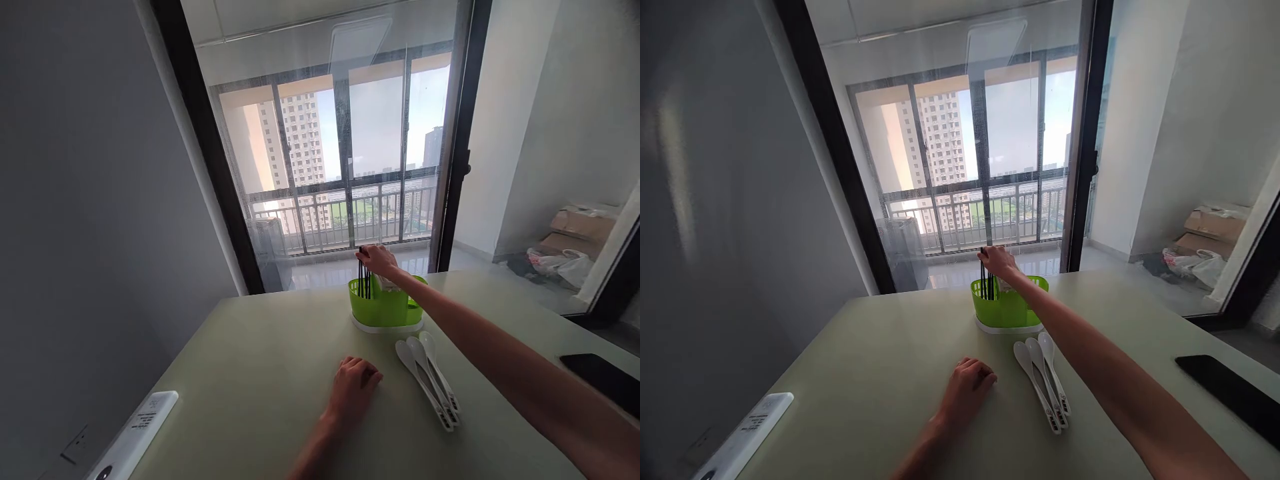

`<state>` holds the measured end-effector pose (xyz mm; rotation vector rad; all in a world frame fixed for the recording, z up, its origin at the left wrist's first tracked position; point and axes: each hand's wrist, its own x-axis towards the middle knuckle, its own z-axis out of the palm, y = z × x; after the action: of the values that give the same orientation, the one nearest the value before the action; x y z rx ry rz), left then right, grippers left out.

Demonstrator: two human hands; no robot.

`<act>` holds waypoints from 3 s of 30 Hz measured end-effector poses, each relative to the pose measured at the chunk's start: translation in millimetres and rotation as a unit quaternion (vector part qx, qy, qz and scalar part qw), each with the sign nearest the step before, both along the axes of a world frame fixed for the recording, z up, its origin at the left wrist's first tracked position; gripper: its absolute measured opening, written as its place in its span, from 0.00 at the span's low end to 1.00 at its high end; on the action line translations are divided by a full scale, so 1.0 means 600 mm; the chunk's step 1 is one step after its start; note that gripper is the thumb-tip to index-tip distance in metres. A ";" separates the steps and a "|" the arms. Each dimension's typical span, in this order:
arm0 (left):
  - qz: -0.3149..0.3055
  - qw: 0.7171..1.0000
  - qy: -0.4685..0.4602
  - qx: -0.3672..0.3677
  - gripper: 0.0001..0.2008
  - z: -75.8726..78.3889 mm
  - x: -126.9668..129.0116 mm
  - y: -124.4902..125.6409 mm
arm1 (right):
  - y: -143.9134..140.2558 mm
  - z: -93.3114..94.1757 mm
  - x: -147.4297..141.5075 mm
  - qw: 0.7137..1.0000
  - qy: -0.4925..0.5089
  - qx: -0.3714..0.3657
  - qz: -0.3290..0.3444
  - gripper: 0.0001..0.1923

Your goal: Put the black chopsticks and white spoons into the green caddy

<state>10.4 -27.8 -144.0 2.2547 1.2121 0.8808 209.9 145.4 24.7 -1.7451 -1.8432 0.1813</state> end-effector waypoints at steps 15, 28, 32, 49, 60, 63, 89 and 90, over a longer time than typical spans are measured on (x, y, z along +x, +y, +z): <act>-0.005 1.000 0.018 0.006 0.09 0.005 0.003 -0.004 | -0.198 0.004 0.013 0.987 0.065 0.110 0.095 0.13; -0.016 0.998 0.050 0.031 0.10 0.003 0.005 -0.003 | -0.475 -0.312 0.055 0.975 0.160 -0.089 -0.126 0.25; -0.017 0.998 0.051 0.032 0.10 0.008 0.005 -0.004 | -0.478 -0.296 0.029 0.976 0.081 -0.104 -0.172 0.23; 0.019 0.995 -0.079 -0.060 0.20 0.012 0.003 -0.009 | -0.457 -0.298 0.009 0.997 0.052 -0.029 -0.053 0.23; -0.058 0.959 -0.231 -0.153 0.21 0.060 -0.001 -0.001 | -0.472 -0.279 0.046 0.970 0.230 0.082 0.007 0.19; -0.002 0.959 -0.267 -0.093 0.21 0.096 -0.027 0.022 | -0.479 -0.290 0.075 0.954 0.283 0.086 -0.041 0.22; 0.149 0.915 0.200 0.318 0.15 0.162 0.097 0.176 | -0.494 -0.321 0.128 0.917 0.378 0.016 -0.127 0.23; 0.150 0.911 0.212 0.320 0.15 0.159 0.097 0.177 | -0.494 -0.320 0.128 0.916 0.379 0.014 -0.129 0.23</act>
<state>68.7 78.5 -48.7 2.9460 1.6844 1.0489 286.4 -151.0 -167.1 -1.5624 -1.0406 0.6221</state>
